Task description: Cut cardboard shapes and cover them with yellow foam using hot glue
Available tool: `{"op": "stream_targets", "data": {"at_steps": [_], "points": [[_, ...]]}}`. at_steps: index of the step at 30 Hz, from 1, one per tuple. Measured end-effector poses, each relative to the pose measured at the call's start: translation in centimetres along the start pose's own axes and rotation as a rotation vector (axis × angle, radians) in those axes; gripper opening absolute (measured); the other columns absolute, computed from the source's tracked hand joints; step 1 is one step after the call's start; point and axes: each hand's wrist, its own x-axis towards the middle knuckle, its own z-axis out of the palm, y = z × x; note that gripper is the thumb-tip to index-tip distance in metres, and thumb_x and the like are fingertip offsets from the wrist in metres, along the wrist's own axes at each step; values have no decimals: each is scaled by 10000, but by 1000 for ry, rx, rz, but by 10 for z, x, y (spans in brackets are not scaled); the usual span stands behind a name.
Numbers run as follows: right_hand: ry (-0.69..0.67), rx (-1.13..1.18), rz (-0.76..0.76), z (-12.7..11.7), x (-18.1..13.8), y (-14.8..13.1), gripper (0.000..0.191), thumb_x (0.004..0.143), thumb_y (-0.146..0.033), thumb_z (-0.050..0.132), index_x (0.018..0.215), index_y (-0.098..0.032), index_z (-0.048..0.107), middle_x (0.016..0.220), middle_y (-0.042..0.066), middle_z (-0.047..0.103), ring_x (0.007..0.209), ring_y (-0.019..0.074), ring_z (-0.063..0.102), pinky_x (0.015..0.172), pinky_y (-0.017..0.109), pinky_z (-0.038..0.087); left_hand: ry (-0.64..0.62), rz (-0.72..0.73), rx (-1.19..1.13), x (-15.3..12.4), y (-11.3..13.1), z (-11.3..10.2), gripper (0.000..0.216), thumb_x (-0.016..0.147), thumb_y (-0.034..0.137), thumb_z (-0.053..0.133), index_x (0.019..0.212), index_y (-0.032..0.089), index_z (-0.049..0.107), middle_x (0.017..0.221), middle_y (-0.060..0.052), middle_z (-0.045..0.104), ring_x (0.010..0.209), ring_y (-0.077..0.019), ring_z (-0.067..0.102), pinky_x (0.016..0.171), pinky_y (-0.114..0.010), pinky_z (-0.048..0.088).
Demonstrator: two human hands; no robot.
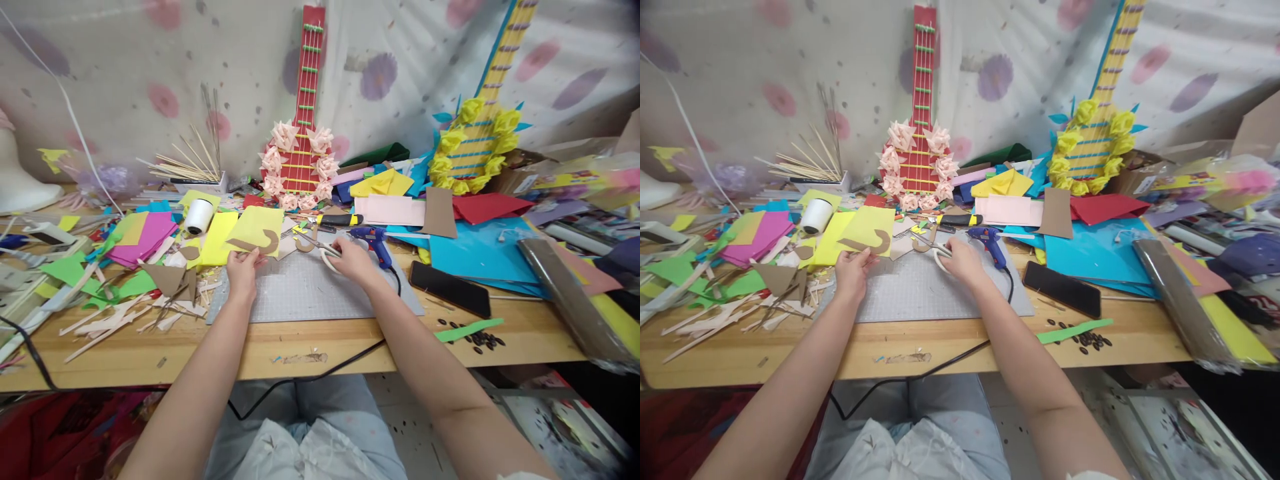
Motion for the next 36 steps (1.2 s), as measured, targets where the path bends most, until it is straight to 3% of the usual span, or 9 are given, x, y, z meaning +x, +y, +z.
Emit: {"op": "stream_targets", "data": {"at_steps": [6, 11, 19, 26, 30, 36], "points": [[4, -86, -158, 8, -7, 7, 171, 750, -325, 542, 863, -197, 556, 884, 57, 640, 809, 177, 555, 659, 260, 361, -46, 23, 55, -4, 0, 3, 191, 617, 192, 620, 764, 185, 497, 676, 17, 611, 558, -124, 598, 572, -276, 513], [4, -104, -216, 13, -8, 13, 228, 759, -335, 549, 919, -172, 558, 942, 74, 622, 888, 180, 536, 740, 264, 371, -130, -35, -28, -3, -3, 1, 273, 550, 178, 674, 783, 173, 531, 745, 3, 649, 618, -138, 627, 600, -292, 532], [-56, -41, -292, 11, -4, 20, 237, 719, -302, 593, 909, -162, 606, 951, 80, 613, 901, 177, 533, 794, 270, 390, -160, -90, -54, -2, -4, 0, 286, 525, 176, 722, 753, 140, 553, 673, -4, 658, 558, -120, 620, 553, -255, 529], [-64, 96, -170, 5, -7, 20, 202, 747, -359, 554, 861, -198, 598, 833, 37, 657, 744, 156, 563, 631, 254, 377, -176, -157, -134, -4, -1, 2, 200, 588, 114, 712, 754, 136, 603, 634, 12, 658, 531, -82, 603, 599, -229, 535], [-23, 239, -92, 2, -6, 18, 226, 727, -395, 574, 845, -201, 567, 797, 18, 654, 700, 141, 564, 612, 246, 381, -110, -218, -217, -3, 4, 3, 103, 672, 38, 633, 730, 122, 620, 634, 2, 664, 546, -73, 616, 598, -193, 532], [-22, 321, -26, 3, -4, 5, 296, 680, -421, 618, 853, -191, 550, 834, 25, 638, 710, 138, 553, 621, 245, 386, -105, -252, -277, -2, 6, 3, 133, 741, -1, 557, 742, 104, 639, 645, -5, 668, 564, -62, 618, 600, -157, 530]]}}
